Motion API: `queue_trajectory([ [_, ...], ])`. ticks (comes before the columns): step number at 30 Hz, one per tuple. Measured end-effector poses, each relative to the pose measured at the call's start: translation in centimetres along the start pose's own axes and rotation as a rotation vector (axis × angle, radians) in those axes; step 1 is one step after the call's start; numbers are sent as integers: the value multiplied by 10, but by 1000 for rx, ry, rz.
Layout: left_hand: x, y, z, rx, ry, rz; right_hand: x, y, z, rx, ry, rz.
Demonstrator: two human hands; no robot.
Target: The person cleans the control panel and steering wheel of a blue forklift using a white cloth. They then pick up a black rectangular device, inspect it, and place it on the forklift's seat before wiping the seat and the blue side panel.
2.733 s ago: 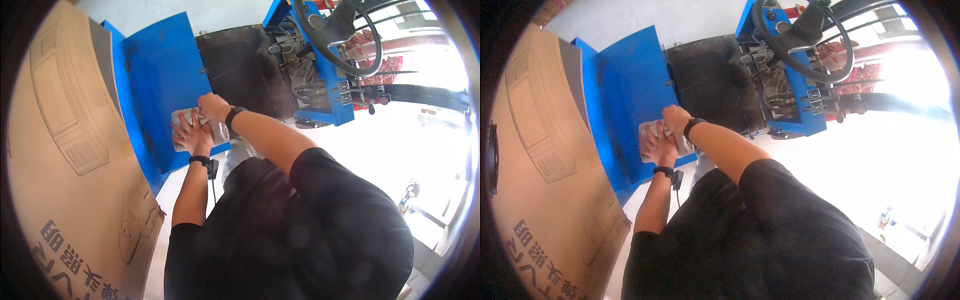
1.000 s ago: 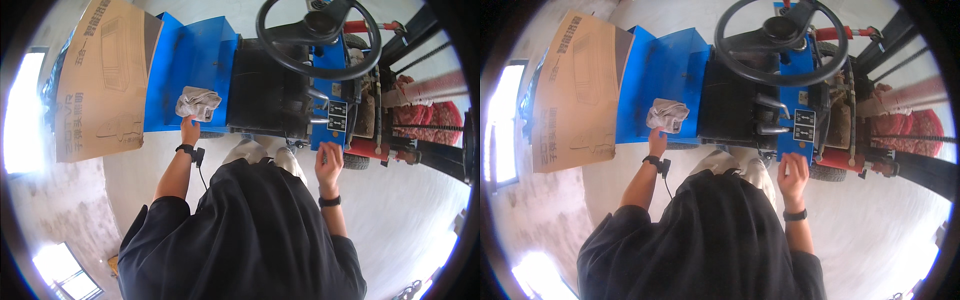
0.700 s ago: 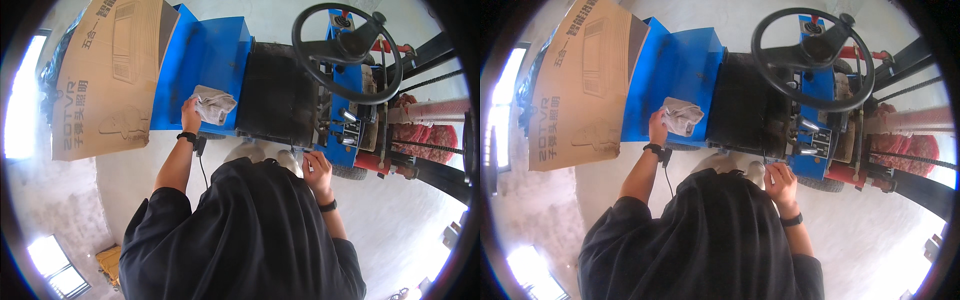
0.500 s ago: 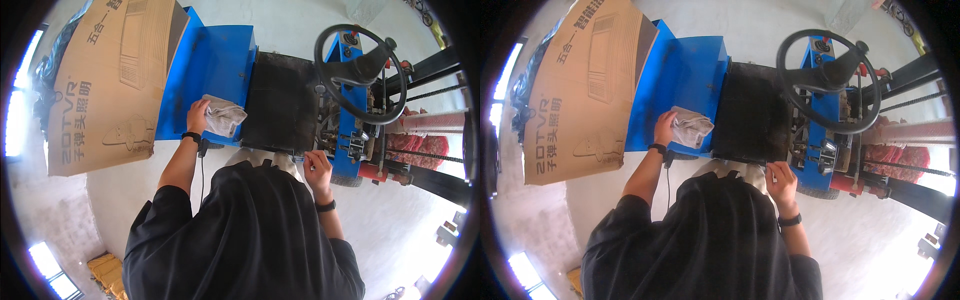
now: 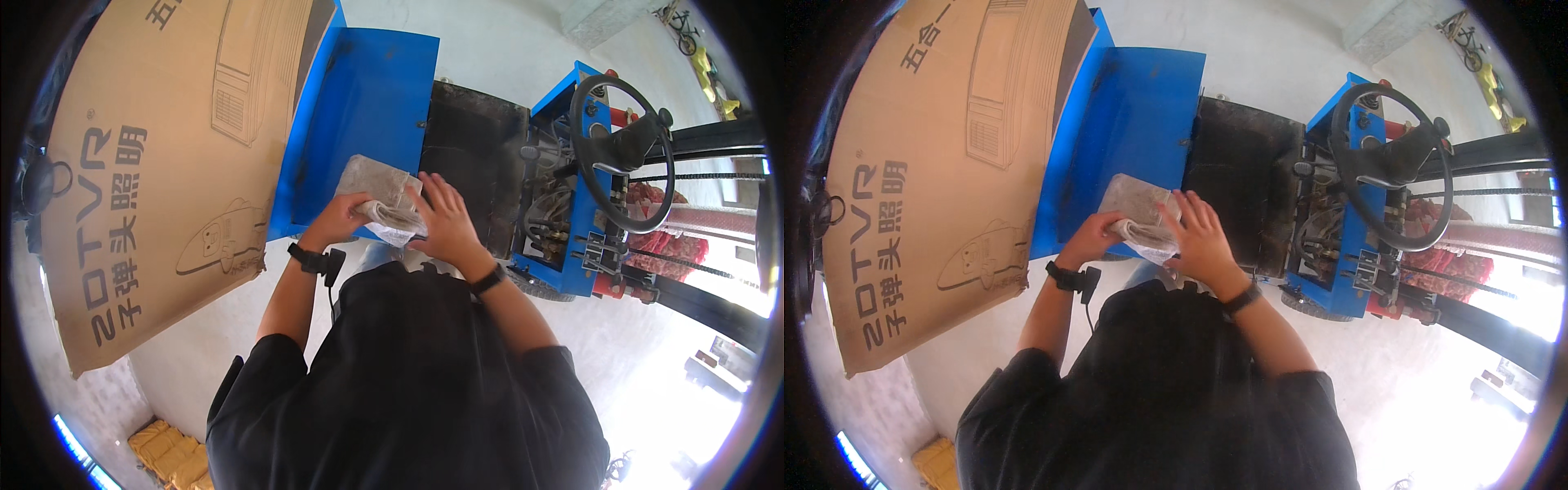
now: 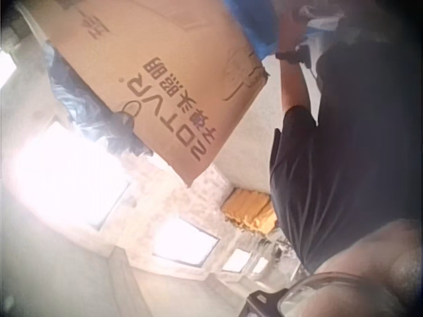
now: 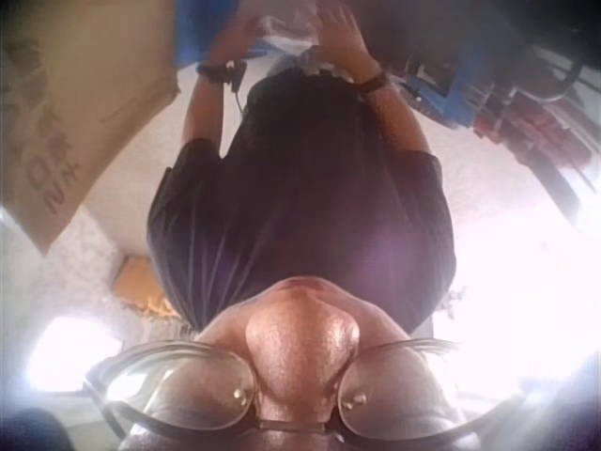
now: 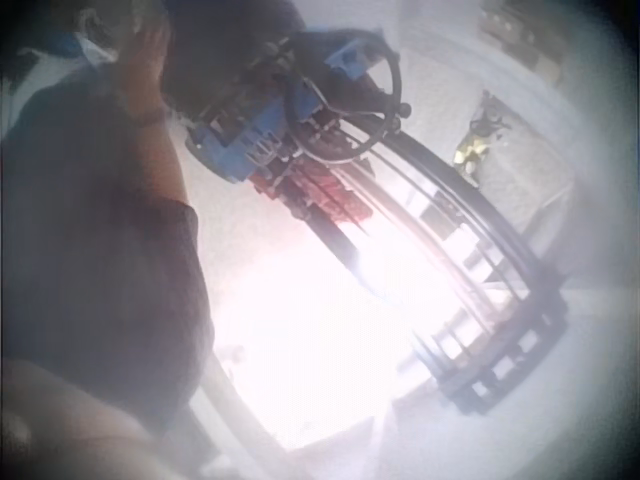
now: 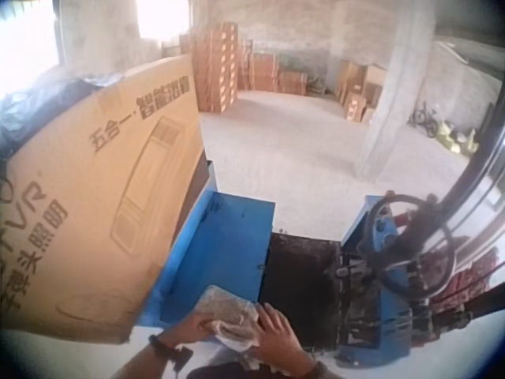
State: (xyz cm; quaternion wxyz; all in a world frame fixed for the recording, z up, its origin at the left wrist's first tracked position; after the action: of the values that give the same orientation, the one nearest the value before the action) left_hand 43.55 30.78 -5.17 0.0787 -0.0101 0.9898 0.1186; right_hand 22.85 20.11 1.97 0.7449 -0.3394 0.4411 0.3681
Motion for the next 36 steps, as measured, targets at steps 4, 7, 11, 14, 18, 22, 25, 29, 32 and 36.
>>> queue_trajectory([
  [4, -13, 31, 19, -48, 53, -47, 74, 2, -1, 55, -185, 418],
  [7, -24, 48, 46, -138, 263, -214, 88, 2, 2, 237, -471, 571],
  [11, -47, 15, 75, -60, -48, -385, 100, -33, -21, 266, -536, 514],
  [14, -51, -30, 82, -74, -380, -438, 130, -62, -54, 359, -327, 450],
  [18, -40, -58, 96, -170, -689, -429, 153, -57, -70, 317, 73, 251],
  [22, -42, -66, 106, -126, -488, -525, 171, -54, -80, 531, -159, 203],
  [25, -50, -65, 104, -278, -111, -362, 154, -62, -80, 605, -371, 379],
  [29, -61, -48, 91, -308, 114, -187, 131, -74, -78, 396, -353, 468],
  [32, -70, -32, 64, 37, 31, -316, 116, -81, -59, 249, -317, 338],
  [36, -80, -14, 55, 150, 229, -457, 77, -101, -8, 122, -185, 190],
])
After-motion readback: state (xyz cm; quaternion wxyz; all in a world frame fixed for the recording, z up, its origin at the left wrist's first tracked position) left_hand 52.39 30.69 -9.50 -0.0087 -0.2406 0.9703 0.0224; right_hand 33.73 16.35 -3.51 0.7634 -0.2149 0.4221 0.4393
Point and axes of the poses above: each hand's wrist, its own y-axis away from the middle knuckle, its own x-axis out of the palm, z = x × y, the point moved 4 cm from there along -y, towards the middle knuckle, and after that the axes turned 1 degree about x, right-handed, at the moved point
